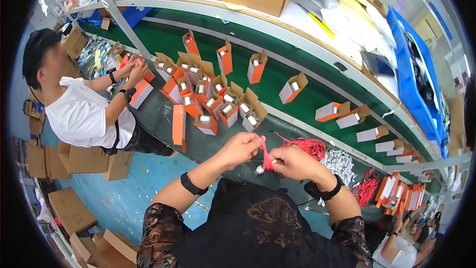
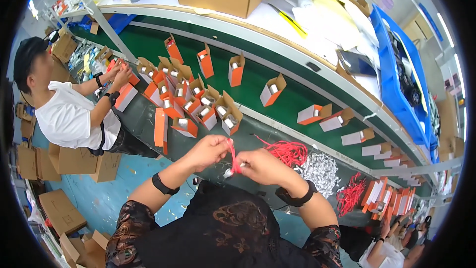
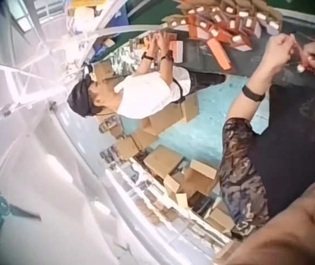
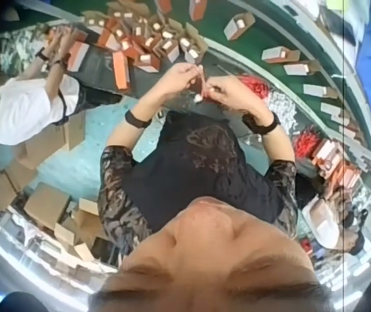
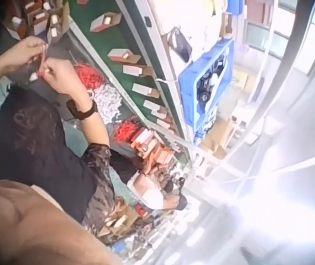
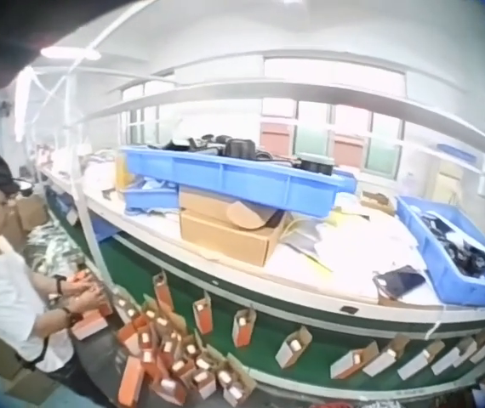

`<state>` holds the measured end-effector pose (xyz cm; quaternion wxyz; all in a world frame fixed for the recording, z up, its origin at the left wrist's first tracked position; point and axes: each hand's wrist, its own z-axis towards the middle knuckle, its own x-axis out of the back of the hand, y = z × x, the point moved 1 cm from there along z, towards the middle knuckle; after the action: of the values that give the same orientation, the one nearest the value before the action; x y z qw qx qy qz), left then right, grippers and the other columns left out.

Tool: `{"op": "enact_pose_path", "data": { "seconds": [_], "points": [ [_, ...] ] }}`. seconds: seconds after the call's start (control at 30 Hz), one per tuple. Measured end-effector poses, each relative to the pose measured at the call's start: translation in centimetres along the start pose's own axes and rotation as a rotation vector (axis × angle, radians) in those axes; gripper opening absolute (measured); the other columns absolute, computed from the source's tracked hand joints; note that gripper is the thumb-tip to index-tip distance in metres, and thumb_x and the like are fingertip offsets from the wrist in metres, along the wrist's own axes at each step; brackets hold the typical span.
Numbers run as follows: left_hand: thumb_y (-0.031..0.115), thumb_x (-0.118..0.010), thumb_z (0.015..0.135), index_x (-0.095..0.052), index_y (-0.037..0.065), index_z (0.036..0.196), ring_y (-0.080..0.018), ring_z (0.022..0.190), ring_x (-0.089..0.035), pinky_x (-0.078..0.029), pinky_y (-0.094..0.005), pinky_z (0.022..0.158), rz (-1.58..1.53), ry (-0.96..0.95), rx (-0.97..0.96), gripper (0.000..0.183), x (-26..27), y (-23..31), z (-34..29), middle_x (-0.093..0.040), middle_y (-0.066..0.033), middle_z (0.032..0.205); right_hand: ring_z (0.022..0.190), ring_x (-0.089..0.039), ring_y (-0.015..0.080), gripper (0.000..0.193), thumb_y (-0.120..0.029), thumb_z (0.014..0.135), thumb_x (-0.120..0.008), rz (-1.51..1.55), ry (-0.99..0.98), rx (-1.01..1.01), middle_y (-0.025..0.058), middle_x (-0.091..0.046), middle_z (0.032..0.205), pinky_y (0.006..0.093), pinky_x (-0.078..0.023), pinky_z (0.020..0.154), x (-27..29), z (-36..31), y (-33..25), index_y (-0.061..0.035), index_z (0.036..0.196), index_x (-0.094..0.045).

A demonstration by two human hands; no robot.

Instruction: The person picks up a red lanyard and a white plastic clip, slides the clip onto the lanyard, and places the assembled unit into an orange box. This process is repeated for several units before the person gathers and stacks the filled boxes on the table.

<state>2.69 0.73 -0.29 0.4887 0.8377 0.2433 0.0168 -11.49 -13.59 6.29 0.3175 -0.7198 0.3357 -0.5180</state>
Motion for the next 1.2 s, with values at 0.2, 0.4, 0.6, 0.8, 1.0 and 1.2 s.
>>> {"op": "enact_pose_path", "data": {
  "seconds": [0.2,0.4,0.6,0.8,1.0,1.2],
  "points": [
    [0.013,-0.055,0.098,-0.065,0.004,0.096,-0.0046,0.066,-0.054,-0.042,-0.0204,0.055,-0.258,0.134,-0.263,0.014,-1.2,0.3,2.1,-0.062,0.0013,0.080,0.072,-0.066,0.0095,0.009,-0.003,0.089,-0.067,0.947,0.540,-0.075,0.0041,-0.069,0.084,0.0228,-0.053,0.063,-1.8,5.2,1.6,0.0003,0.093,-0.061],
    [0.002,-0.046,0.097,-0.064,0.003,0.117,-0.0118,0.085,-0.064,-0.052,-0.0265,0.072,-0.184,0.259,-0.441,0.026,1.5,0.7,4.1,-0.067,-0.0042,0.097,0.071,-0.067,0.0169,0.018,0.002,0.077,-0.072,-0.204,1.063,0.163,0.0090,-0.068,0.085,0.0279,-0.053,0.063,-0.4,9.6,1.4,0.0021,0.094,-0.065],
    [0.019,-0.045,0.102,-0.060,0.001,0.116,-0.0147,0.098,-0.063,-0.050,-0.0317,0.087,-0.817,0.069,-0.321,0.028,2.6,4.1,4.6,-0.066,-0.0049,0.107,0.096,-0.065,0.0270,0.030,-0.006,0.068,-0.066,-0.706,0.893,0.300,0.0101,-0.066,0.100,0.0359,-0.052,0.073,0.7,11.6,1.2,0.0012,0.096,-0.066],
    [0.012,-0.047,0.101,-0.059,0.000,0.113,-0.0138,0.080,-0.066,-0.054,-0.0268,0.066,-0.416,0.368,-0.260,0.020,9.6,8.1,9.8,-0.067,-0.0089,0.099,0.112,-0.058,0.0334,0.044,-0.011,0.074,-0.072,-0.706,0.685,0.192,0.0164,-0.055,0.125,0.0413,-0.050,0.082,2.0,12.1,0.7,-0.0075,0.118,-0.063],
    [0.018,-0.056,0.095,-0.057,-0.006,0.097,-0.0211,0.063,-0.071,-0.056,-0.0329,0.057,0.787,0.658,-0.163,0.024,28.8,16.4,21.5,-0.072,-0.0128,0.084,0.097,-0.063,0.0331,0.045,-0.010,0.075,-0.074,-0.403,0.750,-0.010,0.0147,-0.062,0.112,0.0423,-0.052,0.080,2.6,7.5,6.1,-0.0075,0.118,-0.063],
    [0.028,-0.055,0.096,-0.061,0.011,0.116,-0.0145,0.075,-0.067,-0.053,-0.0219,0.056,0.567,0.488,-0.112,0.028,31.0,16.2,28.0,-0.069,-0.0089,0.101,0.086,-0.064,0.0333,0.035,-0.010,0.075,-0.074,-0.384,0.706,-0.285,0.0139,-0.065,0.097,0.0417,-0.052,0.074,0.0,2.0,11.3,-0.0064,0.109,-0.067]
  ]
}}
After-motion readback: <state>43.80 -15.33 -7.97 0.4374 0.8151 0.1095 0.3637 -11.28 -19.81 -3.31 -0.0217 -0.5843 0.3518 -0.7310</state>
